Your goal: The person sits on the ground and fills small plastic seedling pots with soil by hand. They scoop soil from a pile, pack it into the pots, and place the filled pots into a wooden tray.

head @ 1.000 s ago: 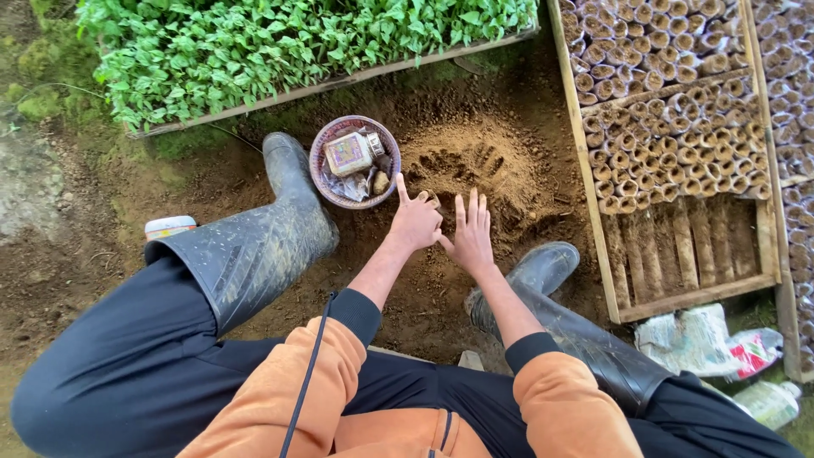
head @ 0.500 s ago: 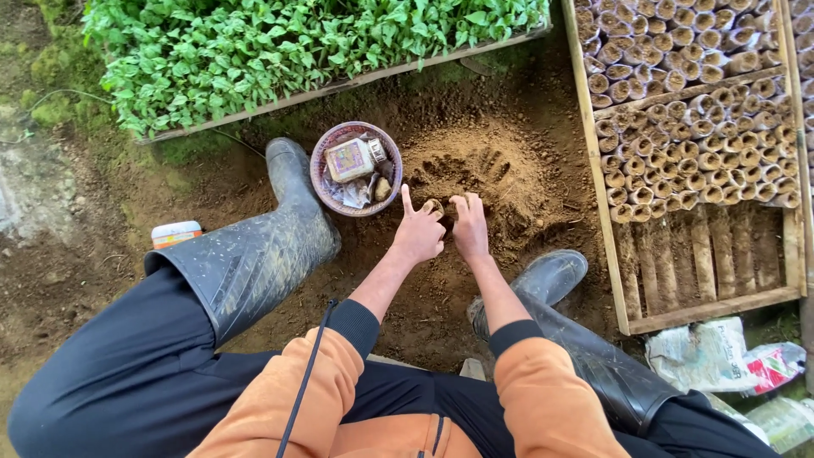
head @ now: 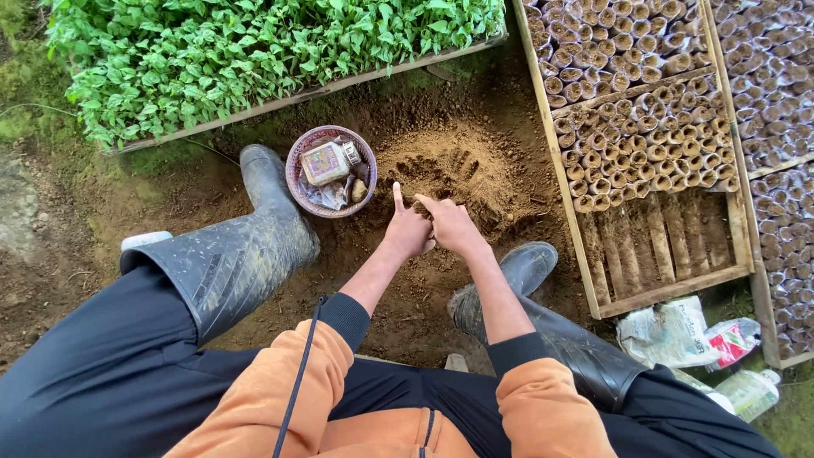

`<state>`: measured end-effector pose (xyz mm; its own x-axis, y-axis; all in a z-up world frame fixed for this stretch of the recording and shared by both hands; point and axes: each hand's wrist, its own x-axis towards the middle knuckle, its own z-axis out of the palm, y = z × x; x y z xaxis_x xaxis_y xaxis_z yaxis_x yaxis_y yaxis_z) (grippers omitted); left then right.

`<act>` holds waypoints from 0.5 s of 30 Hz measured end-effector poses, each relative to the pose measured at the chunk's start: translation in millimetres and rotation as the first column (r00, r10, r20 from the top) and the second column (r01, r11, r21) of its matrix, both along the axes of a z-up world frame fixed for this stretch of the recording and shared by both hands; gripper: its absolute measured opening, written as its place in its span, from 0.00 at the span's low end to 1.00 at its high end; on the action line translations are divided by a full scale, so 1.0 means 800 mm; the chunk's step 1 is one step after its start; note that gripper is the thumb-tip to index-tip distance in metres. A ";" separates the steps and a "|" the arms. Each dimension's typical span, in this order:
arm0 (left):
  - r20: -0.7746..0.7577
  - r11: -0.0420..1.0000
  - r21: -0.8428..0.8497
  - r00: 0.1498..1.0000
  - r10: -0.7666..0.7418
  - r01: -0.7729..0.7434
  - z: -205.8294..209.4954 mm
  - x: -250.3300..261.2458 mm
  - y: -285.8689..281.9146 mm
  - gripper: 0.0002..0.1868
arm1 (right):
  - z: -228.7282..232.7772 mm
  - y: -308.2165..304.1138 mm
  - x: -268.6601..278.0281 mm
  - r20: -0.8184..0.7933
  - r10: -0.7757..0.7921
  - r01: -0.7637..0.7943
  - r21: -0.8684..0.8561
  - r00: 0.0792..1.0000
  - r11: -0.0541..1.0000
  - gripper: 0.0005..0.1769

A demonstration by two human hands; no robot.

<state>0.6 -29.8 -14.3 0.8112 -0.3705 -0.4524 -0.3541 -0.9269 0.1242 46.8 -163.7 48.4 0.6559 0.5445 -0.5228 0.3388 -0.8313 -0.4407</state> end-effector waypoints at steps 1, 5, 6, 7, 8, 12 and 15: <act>0.001 1.000 0.001 1.000 0.004 -0.004 0.009 -0.001 0.000 0.20 | -0.020 0.001 -0.003 0.001 0.004 -0.004 0.001 1.000 1.000 0.40; -0.013 1.000 0.018 1.000 -0.009 0.009 0.047 0.002 0.001 0.21 | -0.063 -0.003 -0.010 0.155 0.171 -0.160 -0.082 0.973 0.984 0.50; -0.042 1.000 0.023 0.999 -0.006 0.007 0.057 0.004 0.001 0.22 | -0.066 -0.006 -0.012 0.252 0.195 -0.190 -0.043 0.948 0.981 0.49; -0.041 1.000 0.026 0.999 0.000 0.001 0.055 0.005 0.002 0.22 | -0.081 -0.009 -0.014 0.253 0.200 -0.196 -0.040 0.947 0.980 0.49; -0.066 0.998 -0.032 0.997 0.044 -0.047 0.053 0.007 0.003 0.21 | -0.096 -0.013 -0.015 0.346 0.156 -0.181 0.040 0.925 0.983 0.46; -0.269 0.914 -0.248 0.929 0.253 -0.321 0.047 0.017 0.008 0.15 | -0.185 -0.036 -0.019 0.412 -0.043 -0.063 0.239 0.910 0.969 0.34; -0.395 0.770 -0.276 0.798 0.455 -0.576 -0.026 0.001 0.029 0.16 | -0.114 -0.023 -0.022 0.215 -0.305 0.186 0.443 0.928 0.877 0.28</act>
